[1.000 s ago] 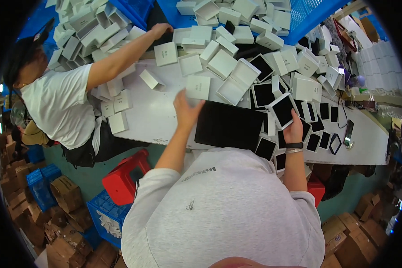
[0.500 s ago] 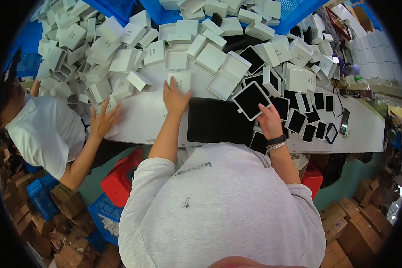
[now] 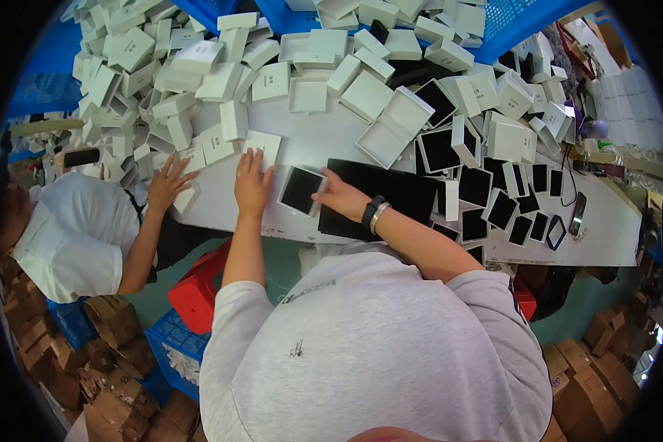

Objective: Assembling and packaging small white and black jewelry-style boxes on a factory workbench.

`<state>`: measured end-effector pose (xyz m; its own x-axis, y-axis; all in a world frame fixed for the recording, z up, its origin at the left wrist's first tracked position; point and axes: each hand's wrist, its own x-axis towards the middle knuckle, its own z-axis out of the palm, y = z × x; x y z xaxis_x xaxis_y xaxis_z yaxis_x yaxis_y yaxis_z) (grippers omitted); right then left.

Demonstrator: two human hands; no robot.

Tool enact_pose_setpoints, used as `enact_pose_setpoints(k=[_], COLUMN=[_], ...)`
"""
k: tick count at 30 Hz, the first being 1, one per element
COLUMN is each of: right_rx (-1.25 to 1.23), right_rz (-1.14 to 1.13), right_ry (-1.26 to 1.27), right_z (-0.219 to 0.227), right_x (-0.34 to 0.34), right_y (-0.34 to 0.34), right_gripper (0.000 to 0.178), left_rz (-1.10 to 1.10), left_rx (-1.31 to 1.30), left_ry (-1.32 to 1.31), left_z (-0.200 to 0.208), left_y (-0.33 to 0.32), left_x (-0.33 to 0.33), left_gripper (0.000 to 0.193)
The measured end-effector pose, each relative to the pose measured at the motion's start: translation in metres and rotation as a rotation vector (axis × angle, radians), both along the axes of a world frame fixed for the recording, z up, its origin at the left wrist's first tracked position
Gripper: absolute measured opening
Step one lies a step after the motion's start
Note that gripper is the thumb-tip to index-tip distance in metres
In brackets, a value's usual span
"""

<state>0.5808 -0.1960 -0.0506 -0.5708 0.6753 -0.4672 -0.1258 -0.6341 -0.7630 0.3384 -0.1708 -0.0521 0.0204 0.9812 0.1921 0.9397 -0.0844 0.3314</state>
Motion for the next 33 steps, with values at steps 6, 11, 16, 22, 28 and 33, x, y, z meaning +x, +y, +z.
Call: enact_pose_setpoints(k=[6,11,16,22,28,33], right_rx=[0.926,1.108,0.994,1.033,1.146,1.306], right_rz=[0.126,-0.294,0.056,0.003,-0.005,-0.101], right_ry=[-0.595,-1.055,-1.200,-1.222,-1.262,-1.154], right_z=[0.040,0.053,0.011,0.006,0.018,0.051], right_x=[0.004,0.071,0.099,0.099,0.098,0.068], right_y=[-0.002,0.025,0.023,0.016,0.024,0.018], right_gripper=[0.064,0.041,0.027,0.020,0.015,0.021], left_rz=[0.094,-0.155,-0.028,0.008,0.107,0.259], left_rx=[0.096,-0.114,-0.106,-0.042,-0.140,-0.196], left_ry=[-0.042,0.096,0.179,0.239,0.126,0.142], left_z=[0.010,0.011,-0.019,-0.003,0.001,-0.003], left_y=[-0.024,-0.094,-0.101,-0.095,-0.100,-0.091], left_x=[0.012,0.051,0.011,-0.014,-0.005,0.008], left_gripper=[0.049,0.053,0.051,0.046,0.039,0.039])
